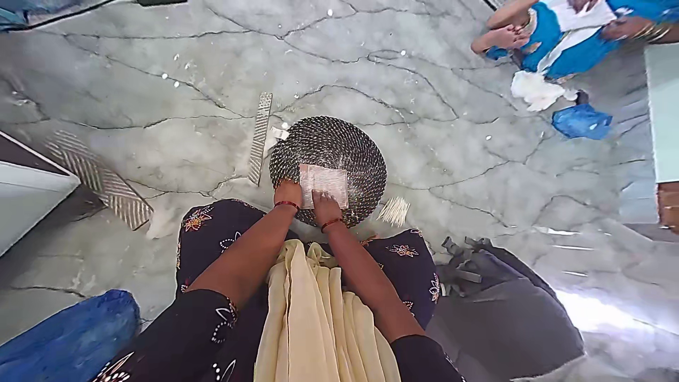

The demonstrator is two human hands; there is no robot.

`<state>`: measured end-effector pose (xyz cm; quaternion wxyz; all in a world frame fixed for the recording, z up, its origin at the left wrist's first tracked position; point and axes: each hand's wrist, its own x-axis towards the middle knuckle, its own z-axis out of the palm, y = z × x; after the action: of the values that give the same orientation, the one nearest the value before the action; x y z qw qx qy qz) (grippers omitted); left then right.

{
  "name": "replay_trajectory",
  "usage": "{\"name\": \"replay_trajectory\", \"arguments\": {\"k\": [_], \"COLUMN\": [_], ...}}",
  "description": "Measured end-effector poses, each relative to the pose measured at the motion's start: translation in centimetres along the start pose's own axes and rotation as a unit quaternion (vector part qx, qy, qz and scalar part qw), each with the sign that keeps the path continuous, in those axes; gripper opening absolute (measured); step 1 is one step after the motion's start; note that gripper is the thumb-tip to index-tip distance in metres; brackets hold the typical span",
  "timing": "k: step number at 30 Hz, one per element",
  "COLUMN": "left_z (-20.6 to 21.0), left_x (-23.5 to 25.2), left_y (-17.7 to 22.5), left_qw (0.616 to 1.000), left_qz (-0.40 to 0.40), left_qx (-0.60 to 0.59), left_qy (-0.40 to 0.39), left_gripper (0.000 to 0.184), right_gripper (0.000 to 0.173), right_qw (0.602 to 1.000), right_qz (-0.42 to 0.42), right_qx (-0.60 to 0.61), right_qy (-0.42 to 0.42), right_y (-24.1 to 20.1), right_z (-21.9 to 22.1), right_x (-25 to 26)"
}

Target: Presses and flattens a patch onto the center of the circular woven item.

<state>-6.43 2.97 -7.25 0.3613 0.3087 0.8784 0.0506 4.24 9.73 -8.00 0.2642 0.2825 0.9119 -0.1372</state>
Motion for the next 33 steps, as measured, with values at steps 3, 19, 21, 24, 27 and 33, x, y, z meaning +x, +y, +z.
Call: {"name": "replay_trajectory", "arguments": {"k": [3,19,21,24,27,33], "left_z": [0.0,-0.3,-0.4,-0.2,-0.3,-0.4], "left_x": [0.2,-0.2,-0.2,0.1,0.3,1.1], "left_y": [-0.5,0.2,0.4,-0.4,-0.5,0.2], "left_qw": [1.0,1.0,1.0,1.0,0.999,1.0], "left_qz": [0.0,0.0,0.007,0.012,-0.001,-0.01], "left_qx": [-0.026,-0.001,0.003,-0.011,-0.034,-0.027], "left_qy": [0.005,-0.011,-0.015,-0.008,0.005,0.006], "left_gripper": [0.028,0.03,0.029,0.029,0.027,0.029], "right_gripper": [0.076,0.06,0.051,0.073,0.113,0.119], "right_qw": [0.997,1.0,0.999,0.996,0.996,0.998], "right_qz": [0.04,0.022,0.033,0.069,0.072,0.008], "right_qx": [0.066,0.006,0.02,0.05,0.042,-0.018], "right_qy": [0.027,-0.002,0.002,0.027,0.011,-0.068], "right_y": [1.4,0.1,-0.2,0.8,2.7,1.4], "right_z": [-2.0,1.0,0.4,-1.7,-3.5,-2.4], "right_x": [-0.8,0.2,-0.4,-0.4,0.3,2.4]}}
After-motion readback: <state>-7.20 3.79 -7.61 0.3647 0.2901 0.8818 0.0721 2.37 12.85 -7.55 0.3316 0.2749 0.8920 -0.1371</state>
